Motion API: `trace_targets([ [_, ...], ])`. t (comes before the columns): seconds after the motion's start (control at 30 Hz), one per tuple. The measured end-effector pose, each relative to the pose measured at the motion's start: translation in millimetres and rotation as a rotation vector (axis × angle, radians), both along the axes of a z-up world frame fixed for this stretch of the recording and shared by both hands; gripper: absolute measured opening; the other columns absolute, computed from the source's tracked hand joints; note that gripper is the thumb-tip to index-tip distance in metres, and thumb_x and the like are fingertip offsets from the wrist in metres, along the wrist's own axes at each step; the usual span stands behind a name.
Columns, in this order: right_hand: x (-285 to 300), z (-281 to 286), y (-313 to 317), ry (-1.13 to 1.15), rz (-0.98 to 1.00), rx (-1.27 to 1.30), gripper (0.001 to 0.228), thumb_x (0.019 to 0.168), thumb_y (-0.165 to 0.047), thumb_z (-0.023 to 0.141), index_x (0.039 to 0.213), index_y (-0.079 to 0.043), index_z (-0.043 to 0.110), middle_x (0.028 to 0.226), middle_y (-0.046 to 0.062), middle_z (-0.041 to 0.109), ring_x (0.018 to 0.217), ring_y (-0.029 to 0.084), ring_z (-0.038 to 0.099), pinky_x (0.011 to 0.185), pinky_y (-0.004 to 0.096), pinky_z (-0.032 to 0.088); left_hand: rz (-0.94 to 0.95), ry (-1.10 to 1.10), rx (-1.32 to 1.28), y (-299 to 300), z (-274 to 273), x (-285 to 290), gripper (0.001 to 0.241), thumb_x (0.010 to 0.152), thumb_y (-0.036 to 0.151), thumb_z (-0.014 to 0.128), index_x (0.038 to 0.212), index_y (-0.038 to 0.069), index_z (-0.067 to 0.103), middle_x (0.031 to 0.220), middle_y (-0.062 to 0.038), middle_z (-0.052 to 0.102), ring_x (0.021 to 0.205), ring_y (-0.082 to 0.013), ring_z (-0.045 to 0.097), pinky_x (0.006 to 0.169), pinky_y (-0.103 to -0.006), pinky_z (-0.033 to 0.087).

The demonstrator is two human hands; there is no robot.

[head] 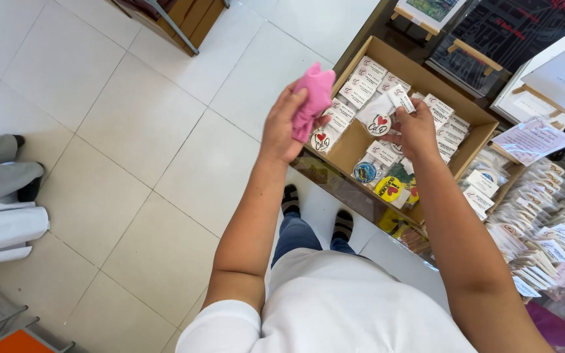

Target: Wiping small packaged products with a cloth in a retail display tray.

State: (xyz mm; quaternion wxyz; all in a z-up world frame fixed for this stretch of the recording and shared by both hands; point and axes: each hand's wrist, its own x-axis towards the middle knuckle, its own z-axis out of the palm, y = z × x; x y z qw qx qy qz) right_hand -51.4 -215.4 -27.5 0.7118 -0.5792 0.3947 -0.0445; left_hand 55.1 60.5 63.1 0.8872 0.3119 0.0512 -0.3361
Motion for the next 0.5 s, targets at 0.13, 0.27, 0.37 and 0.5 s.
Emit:
trace_targets([
  [0.13, 2, 20, 7, 0.027, -0.015, 0.091, 0.036, 0.107, -0.012, 0.05, 0.14, -0.007, 0.041, 0.118, 0.011, 0.062, 0.097, 0.026, 0.072, 0.078, 0.052, 0.067, -0.13, -0.104, 0.173, -33, -78, -20, 0.045, 0.108, 0.028, 0.06, 0.132, -0.01, 0.058, 0.112, -0.022, 0.07, 0.086, -0.0277, 0.074, 0.068, -0.0375, 0.065],
  [0.27, -6, 31, 3, -0.056, 0.005, 0.126, 0.037, 0.106, -0.011, 0.05, 0.142, -0.008, 0.042, 0.119, 0.013, 0.061, 0.1, 0.027, 0.071, 0.078, 0.053, 0.068, -0.326, -0.519, 0.692, -53, -52, -30, 0.047, 0.098, 0.03, 0.065, 0.134, -0.002, 0.063, 0.098, -0.017, 0.074, 0.071, -0.0162, 0.071, 0.056, -0.0293, 0.059],
  [0.37, -8, 44, 3, -0.059, 0.083, 0.094, 0.038, 0.107, -0.012, 0.052, 0.144, -0.006, 0.042, 0.122, 0.013, 0.063, 0.101, 0.026, 0.072, 0.077, 0.051, 0.069, -0.51, -0.594, 0.912, -57, -22, -30, 0.061, 0.086, 0.028, 0.064, 0.143, 0.009, 0.05, 0.095, -0.014, 0.075, 0.064, -0.0146, 0.072, 0.05, -0.0279, 0.058],
  [0.5, -10, 42, 0, -0.029, 0.222, -0.047, 0.048, 0.106, -0.011, 0.06, 0.151, -0.008, 0.044, 0.113, 0.011, 0.056, 0.096, 0.02, 0.065, 0.073, 0.048, 0.068, -0.54, -0.468, 0.687, -72, -69, -42, 0.053, 0.089, 0.028, 0.065, 0.135, 0.003, 0.053, 0.102, -0.011, 0.074, 0.07, -0.0106, 0.073, 0.05, -0.0273, 0.062],
])
